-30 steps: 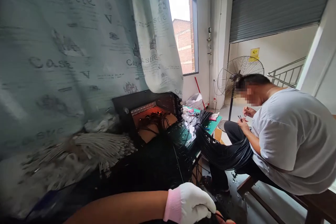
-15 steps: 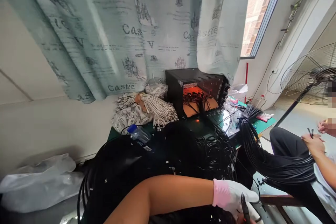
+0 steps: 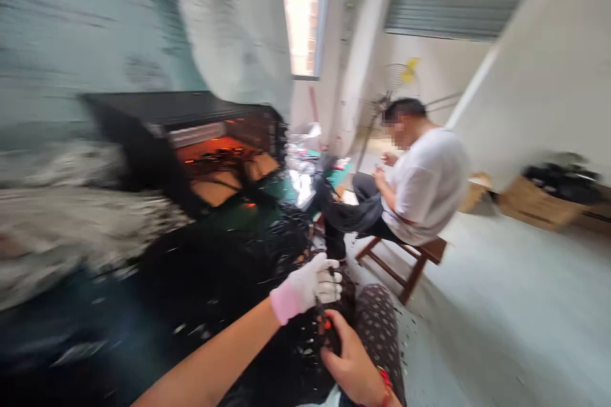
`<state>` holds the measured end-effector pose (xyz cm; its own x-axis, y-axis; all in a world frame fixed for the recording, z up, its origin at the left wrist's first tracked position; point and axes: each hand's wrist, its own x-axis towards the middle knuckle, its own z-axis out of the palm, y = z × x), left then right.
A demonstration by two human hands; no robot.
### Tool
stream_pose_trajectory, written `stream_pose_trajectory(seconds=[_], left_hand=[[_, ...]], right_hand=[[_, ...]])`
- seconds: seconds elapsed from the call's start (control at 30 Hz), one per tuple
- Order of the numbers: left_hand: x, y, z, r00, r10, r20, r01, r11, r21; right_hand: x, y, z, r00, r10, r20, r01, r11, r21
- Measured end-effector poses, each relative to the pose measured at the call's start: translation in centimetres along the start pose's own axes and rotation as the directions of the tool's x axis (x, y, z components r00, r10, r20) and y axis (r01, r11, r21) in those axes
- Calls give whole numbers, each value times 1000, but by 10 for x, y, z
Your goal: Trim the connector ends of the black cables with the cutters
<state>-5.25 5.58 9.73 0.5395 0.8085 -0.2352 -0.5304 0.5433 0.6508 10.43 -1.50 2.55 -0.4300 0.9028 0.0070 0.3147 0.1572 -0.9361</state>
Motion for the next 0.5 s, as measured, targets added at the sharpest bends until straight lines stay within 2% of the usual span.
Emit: stream_pose_trajectory(seconds=[0.1, 0.2, 0.3, 0.4, 0.5], left_hand=[[7, -3, -9, 1000, -17, 4, 17, 998, 67], [10, -8, -17, 968, 169, -183, -107, 945, 308], [10, -14, -21, 939, 242, -243, -109, 882, 458], [9, -23, -21, 924, 259, -281, -112, 886, 450], [10, -33, -19, 899, 270, -345, -119, 909, 400]], right_hand=[[8, -11, 1, 1000, -1, -23, 2, 999, 38], [7, -15, -1, 999, 12, -40, -8, 995, 95], [-2, -5, 1, 996, 41, -78, -32, 993, 115], [-14, 15, 2, 984, 72, -163, -50, 990, 133], [-26, 34, -6, 952, 129, -278, -72, 975, 209]])
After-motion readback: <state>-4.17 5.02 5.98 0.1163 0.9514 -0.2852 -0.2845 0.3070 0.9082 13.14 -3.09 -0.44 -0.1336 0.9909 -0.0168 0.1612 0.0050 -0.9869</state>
